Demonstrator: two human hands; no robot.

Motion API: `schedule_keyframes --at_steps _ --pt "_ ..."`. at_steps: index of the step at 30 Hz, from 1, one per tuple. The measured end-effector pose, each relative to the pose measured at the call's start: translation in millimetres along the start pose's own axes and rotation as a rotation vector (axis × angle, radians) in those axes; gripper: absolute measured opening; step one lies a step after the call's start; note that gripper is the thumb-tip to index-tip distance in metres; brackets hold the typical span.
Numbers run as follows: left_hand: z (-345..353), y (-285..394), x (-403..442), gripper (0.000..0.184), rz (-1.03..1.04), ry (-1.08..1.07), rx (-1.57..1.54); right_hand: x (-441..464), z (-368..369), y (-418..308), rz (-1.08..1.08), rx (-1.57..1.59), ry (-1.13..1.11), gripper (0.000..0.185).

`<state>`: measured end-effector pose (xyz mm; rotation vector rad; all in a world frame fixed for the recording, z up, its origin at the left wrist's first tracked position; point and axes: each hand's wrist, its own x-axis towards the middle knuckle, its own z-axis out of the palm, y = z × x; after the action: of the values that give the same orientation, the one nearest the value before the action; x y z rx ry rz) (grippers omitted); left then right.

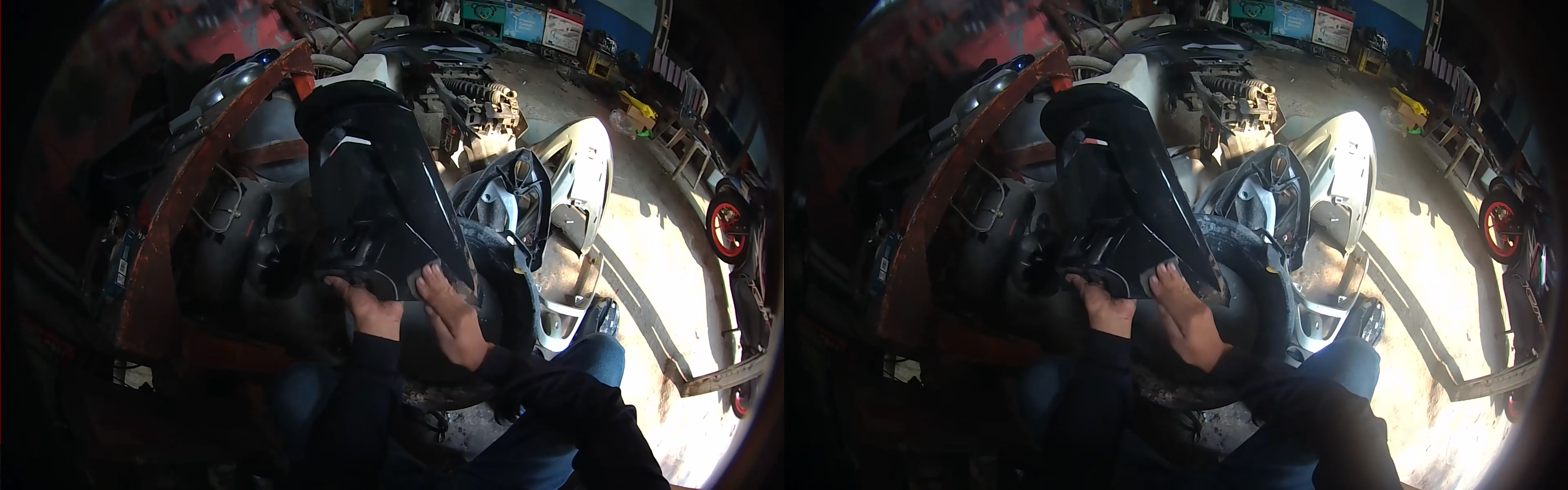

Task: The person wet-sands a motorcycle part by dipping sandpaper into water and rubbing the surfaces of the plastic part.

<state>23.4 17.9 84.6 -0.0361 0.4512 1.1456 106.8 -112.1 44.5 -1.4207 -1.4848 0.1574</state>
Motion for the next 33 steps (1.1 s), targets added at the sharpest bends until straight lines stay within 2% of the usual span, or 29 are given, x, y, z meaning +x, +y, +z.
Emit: schedule_keyframes --at_steps 2,4,6,8,9,10,12,13,15,16,18,20,22,24,25,26,29,30,33 --pt "2.6 -8.8 -11.8 0.073 0.036 0.066 0.008 28.2 -5.1 -11.8 0.012 0.013 -0.008 0.050" --pt "7.1 -9.7 -12.9 0.074 0.048 0.190 0.193 38.9 -8.9 -22.3 -0.118 0.047 -0.071 0.048" --pt "1.9 -3.4 -1.4 0.074 0.010 0.108 0.172 5.0 -6.2 -12.7 -0.125 0.047 -0.093 0.047" --pt "10.1 -6.2 -8.6 0.075 -0.023 0.018 0.032 -17.3 -4.1 2.9 0.014 -0.015 -0.005 0.046" --pt "3.0 -12.1 -4.9 0.076 0.002 0.034 0.011 -3.3 0.8 5.3 0.088 0.056 0.114 0.045" --pt "-1.2 -14.7 -1.5 0.076 0.000 0.037 0.006 15.4 0.2 1.8 0.083 0.047 0.152 0.046" --pt "-3.7 -14.5 1.3 0.076 0.089 0.111 0.088 35.2 -6.4 -19.4 -0.047 0.058 0.042 0.045" --pt "6.8 -7.9 -0.3 0.078 0.071 0.131 0.101 27.4 -4.8 -16.9 -0.042 0.060 0.054 0.045" --pt "1.2 -3.8 7.1 0.078 0.074 0.098 0.070 -0.4 3.1 -3.7 0.016 0.016 0.123 0.044" --pt "1.5 -3.2 7.6 0.078 0.079 0.067 0.020 -4.3 5.3 5.4 0.156 0.068 0.217 0.044" --pt "4.1 -5.8 3.6 0.075 0.026 0.035 0.007 -1.4 8.9 19.1 0.294 0.055 0.273 0.043" --pt "8.3 -11.8 0.2 0.087 0.099 0.107 0.027 11.8 9.9 -14.0 0.150 0.096 0.182 0.043" --pt "4.0 -7.0 3.7 0.088 0.068 0.085 0.018 8.3 6.2 -14.0 0.093 0.089 0.118 0.043" --pt "4.1 -3.5 7.9 0.089 0.042 0.044 0.009 -2.3 11.0 26.6 0.291 0.112 0.346 0.043" --pt "2.5 -3.2 8.4 0.089 0.060 0.030 0.002 2.8 7.5 35.8 0.470 0.182 0.413 0.042" --pt "1.9 -3.9 9.5 0.089 0.077 0.018 -0.007 -0.4 11.7 37.3 0.467 0.179 0.416 0.042" --pt "11.7 -5.7 5.4 0.088 0.057 0.124 -0.004 7.0 10.4 -4.2 0.200 0.051 0.268 0.038" --pt "10.5 -5.8 5.6 0.088 0.054 0.125 0.002 6.2 10.4 4.0 0.205 0.052 0.272 0.038" --pt "10.7 -4.5 6.5 0.088 0.066 0.046 -0.038 16.9 1.9 43.8 0.579 0.232 0.517 0.036"
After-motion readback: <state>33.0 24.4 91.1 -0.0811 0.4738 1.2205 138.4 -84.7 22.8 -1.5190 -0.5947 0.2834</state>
